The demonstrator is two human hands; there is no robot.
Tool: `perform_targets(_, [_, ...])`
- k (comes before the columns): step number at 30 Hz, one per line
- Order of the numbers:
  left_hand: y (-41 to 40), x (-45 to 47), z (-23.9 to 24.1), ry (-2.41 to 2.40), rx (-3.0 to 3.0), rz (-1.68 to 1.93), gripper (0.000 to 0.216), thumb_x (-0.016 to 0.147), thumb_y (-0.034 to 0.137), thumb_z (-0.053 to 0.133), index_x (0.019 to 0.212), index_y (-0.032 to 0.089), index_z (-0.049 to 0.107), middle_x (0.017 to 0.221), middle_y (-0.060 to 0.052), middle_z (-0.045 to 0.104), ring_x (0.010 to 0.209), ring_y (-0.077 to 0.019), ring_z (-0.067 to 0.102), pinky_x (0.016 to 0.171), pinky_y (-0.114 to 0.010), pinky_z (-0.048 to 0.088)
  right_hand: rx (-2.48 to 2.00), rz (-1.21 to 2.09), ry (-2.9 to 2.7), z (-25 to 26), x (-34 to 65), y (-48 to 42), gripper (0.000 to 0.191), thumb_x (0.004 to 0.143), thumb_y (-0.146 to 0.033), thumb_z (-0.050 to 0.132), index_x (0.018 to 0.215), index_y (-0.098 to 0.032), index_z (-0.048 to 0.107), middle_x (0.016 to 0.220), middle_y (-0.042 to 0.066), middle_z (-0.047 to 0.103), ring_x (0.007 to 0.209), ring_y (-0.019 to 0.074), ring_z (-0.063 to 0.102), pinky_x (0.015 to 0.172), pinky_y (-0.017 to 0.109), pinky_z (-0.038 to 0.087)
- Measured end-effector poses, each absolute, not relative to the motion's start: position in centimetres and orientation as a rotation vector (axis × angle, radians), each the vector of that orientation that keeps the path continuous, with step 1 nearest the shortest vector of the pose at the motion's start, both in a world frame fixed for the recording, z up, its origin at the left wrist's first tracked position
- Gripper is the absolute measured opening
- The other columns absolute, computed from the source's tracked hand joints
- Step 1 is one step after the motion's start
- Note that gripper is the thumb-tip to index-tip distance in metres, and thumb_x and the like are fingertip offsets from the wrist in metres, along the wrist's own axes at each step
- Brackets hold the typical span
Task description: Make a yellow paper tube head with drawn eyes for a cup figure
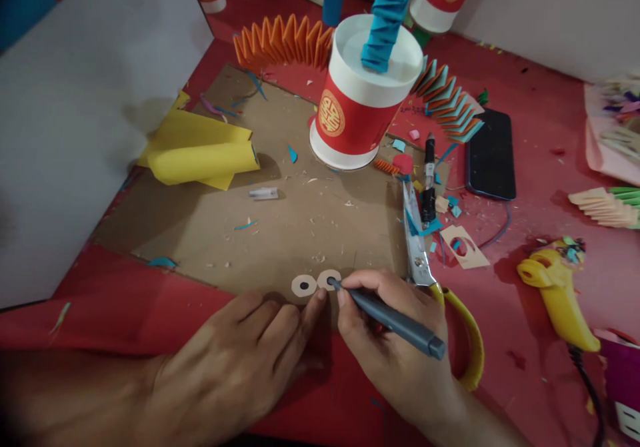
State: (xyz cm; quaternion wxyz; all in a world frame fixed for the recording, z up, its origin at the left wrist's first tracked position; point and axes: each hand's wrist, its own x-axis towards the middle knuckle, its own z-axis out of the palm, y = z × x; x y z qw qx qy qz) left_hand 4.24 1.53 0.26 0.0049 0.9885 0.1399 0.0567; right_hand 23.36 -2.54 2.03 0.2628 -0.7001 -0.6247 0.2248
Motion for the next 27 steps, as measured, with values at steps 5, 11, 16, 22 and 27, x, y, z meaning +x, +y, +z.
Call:
perform_targets(5, [1.51, 4.25, 0.24, 0.435, 3.099, 0.178, 0.043, 0.091, 0.023, 0.047, 0.128, 0.001, 0.051, 0.087, -0.009, 0.061, 0.068, -0.0167, 0.053, 0.058, -0.032, 0.041, -1.905, 0.612, -1.687, 2.04, 23.43, -2.57, 0.004, 0.085, -0.026, 0.058, 0.083, -0.024, 0.061, 0.062, -0.004, 0.066, 0.045, 0.0106, 0.058, 0.043, 0.022, 0.044])
perform_targets(11, [1.44, 4.19, 0.20, 0.438, 3.098, 0.206, 0.045, 0.089, 0.022, 0.050, 0.128, 0.001, 0.051, 0.085, -0.008, 0.061, 0.066, -0.0164, 0.052, 0.056, -0.032, 0.040, -1.898, 0.618, -1.696, 2.06, 23.48, -2.62, 0.001, 0.084, -0.025, 0.060, 0.083, -0.024, 0.061, 0.065, -0.004, 0.067, 0.049, 0.0103, 0.060, 0.047, 0.021, 0.046])
perform_targets(16, [1.54, 4.23, 0.29, 0.433, 3.094, 0.198, 0.044, 0.090, 0.020, 0.048, 0.129, 0.000, 0.050, 0.085, -0.009, 0.061, 0.067, -0.0168, 0.052, 0.057, -0.033, 0.039, -1.892, 0.626, -1.698, 2.05, 23.38, -2.62, 0.003, 0.084, -0.026, 0.059, 0.084, -0.024, 0.061, 0.064, -0.004, 0.067, 0.048, 0.0106, 0.060, 0.048, 0.023, 0.047])
perform_targets(22, [1.61, 4.21, 0.32, 0.429, 3.087, 0.201, 0.046, 0.091, 0.022, 0.048, 0.130, -0.002, 0.048, 0.087, -0.010, 0.061, 0.067, -0.0170, 0.053, 0.058, -0.034, 0.039, -1.913, 0.609, -1.715, 2.09, 23.41, -2.65, 0.004, 0.085, -0.027, 0.058, 0.085, -0.025, 0.061, 0.066, -0.003, 0.068, 0.049, 0.0126, 0.062, 0.048, 0.024, 0.047])
perform_targets(27, [1.63, 4.19, 0.32, 0.416, 3.098, 0.199, 0.045, 0.089, 0.021, 0.050, 0.129, 0.000, 0.050, 0.085, -0.009, 0.061, 0.067, -0.0172, 0.053, 0.056, -0.033, 0.041, -1.904, 0.607, -1.704, 2.06, 23.39, -2.60, 0.003, 0.085, -0.026, 0.058, 0.084, -0.024, 0.061, 0.062, -0.004, 0.066, 0.045, 0.0111, 0.058, 0.045, 0.023, 0.045])
